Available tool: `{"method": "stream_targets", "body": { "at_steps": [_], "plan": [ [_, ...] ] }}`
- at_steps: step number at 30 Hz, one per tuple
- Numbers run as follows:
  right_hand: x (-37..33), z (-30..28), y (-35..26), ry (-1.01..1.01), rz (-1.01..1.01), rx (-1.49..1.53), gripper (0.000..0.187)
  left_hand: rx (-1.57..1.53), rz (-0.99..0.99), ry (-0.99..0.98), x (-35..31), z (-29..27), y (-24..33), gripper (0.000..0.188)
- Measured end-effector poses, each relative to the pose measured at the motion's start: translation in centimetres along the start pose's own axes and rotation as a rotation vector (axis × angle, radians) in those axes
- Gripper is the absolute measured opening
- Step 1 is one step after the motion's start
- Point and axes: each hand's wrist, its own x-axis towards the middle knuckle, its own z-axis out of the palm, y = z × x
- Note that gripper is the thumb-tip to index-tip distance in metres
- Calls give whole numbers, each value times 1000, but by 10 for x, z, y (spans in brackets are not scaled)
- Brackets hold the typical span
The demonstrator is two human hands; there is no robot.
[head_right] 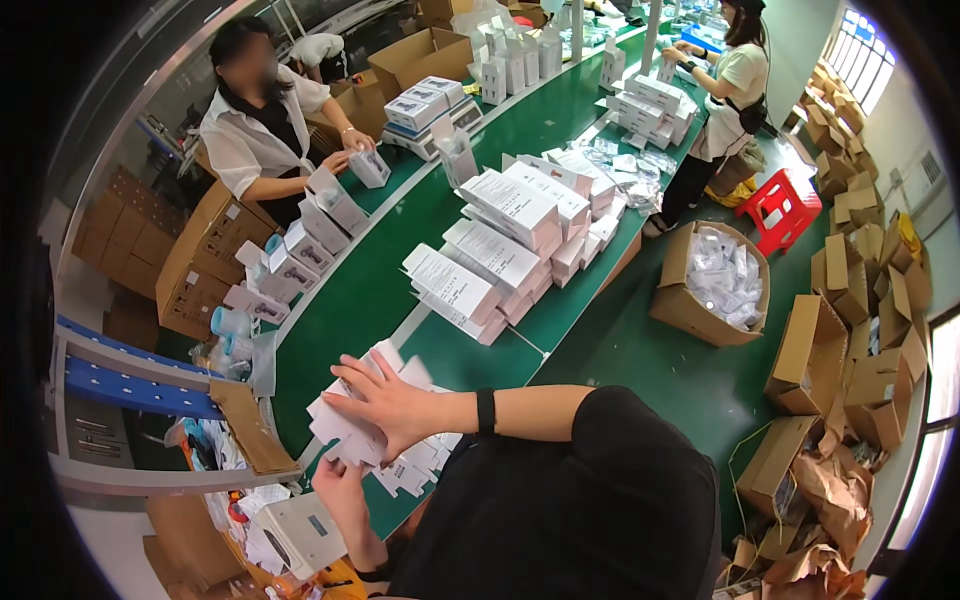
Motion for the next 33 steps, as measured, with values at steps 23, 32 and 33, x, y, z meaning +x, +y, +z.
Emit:
{"method": "stream_targets", "body": {
  "at_steps": [23,32,33],
  "plan": [
    [15,-27,-18,482,524,843,36,-788,134,-117,43,92,65,44],
    [2,-16,-1,281,568,857,45,-538,321,-254,43,92,14,36],
    [2,-15,0,247,562,711,45,-588,210,-293,40,92,14,35]
  ]
}}
